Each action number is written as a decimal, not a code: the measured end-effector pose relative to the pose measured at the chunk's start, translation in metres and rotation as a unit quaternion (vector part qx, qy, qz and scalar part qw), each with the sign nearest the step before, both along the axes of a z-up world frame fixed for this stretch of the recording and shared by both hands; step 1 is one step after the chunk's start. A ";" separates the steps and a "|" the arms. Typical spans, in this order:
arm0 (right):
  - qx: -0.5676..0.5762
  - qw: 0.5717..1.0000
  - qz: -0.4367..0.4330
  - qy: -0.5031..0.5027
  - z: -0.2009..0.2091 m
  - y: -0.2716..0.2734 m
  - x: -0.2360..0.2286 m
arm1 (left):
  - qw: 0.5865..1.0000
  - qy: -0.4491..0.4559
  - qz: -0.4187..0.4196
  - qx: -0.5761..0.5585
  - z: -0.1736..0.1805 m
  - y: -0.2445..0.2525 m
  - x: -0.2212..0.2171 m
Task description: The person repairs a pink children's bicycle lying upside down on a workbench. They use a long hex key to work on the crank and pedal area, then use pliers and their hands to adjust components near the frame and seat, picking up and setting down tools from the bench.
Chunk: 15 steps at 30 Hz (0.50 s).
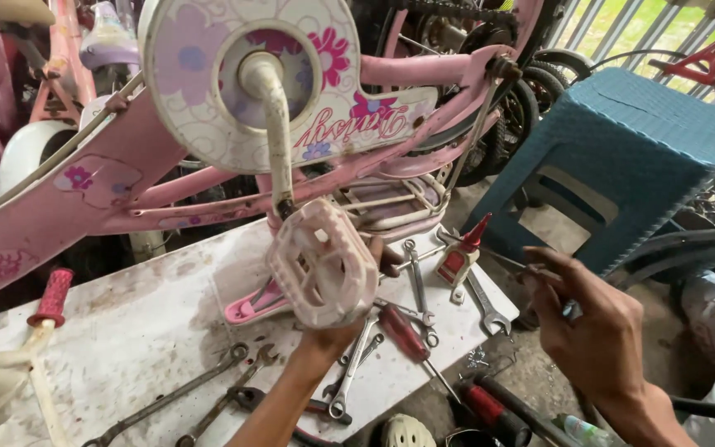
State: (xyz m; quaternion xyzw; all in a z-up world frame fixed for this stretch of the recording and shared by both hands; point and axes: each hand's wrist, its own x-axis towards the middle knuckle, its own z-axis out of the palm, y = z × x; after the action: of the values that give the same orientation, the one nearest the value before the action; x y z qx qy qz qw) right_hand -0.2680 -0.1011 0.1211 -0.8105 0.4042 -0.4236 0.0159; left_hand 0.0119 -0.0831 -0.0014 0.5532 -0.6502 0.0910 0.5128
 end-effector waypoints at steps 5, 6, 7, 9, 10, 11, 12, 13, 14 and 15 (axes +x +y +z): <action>0.005 0.995 -0.069 -0.069 0.013 -0.051 -0.012 | 0.894 0.338 -0.117 0.268 0.034 0.013 -0.026; 0.036 0.995 -0.064 -0.071 0.016 -0.063 -0.010 | 0.905 0.288 -0.126 0.287 0.023 0.013 -0.027; 0.067 0.993 -0.059 -0.073 0.018 -0.075 -0.005 | 0.912 0.237 -0.135 0.306 0.010 0.013 -0.027; 0.048 0.996 -0.033 -0.061 0.014 -0.097 0.006 | 0.901 0.178 -0.112 0.380 0.005 0.019 -0.032; 0.032 0.998 -0.009 -0.046 0.011 -0.108 0.014 | 0.878 0.120 -0.089 0.454 0.002 0.023 -0.033; 0.033 0.998 -0.004 -0.046 0.009 -0.117 0.021 | 0.879 0.123 -0.084 0.454 -0.013 0.023 -0.030; 0.037 0.999 0.006 -0.033 0.005 -0.126 0.029 | 0.864 0.071 -0.084 0.491 -0.028 0.024 -0.027; 0.041 0.999 0.017 -0.020 0.001 -0.134 0.038 | 0.846 0.019 -0.084 0.526 -0.044 0.026 -0.023; 0.041 0.999 0.022 -0.017 0.001 -0.134 0.046 | 0.846 0.024 -0.081 0.526 -0.058 0.026 -0.021; 0.049 0.998 0.017 -0.021 0.000 -0.134 0.055 | 0.863 0.020 -0.077 0.500 -0.073 0.026 -0.018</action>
State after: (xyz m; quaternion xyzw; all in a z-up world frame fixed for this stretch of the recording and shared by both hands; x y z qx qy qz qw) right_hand -0.2129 -0.2352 0.1212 -0.8065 0.4101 -0.4199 0.0719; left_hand -0.0065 -0.0570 -0.0739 0.6850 -0.6386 -0.2972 0.1860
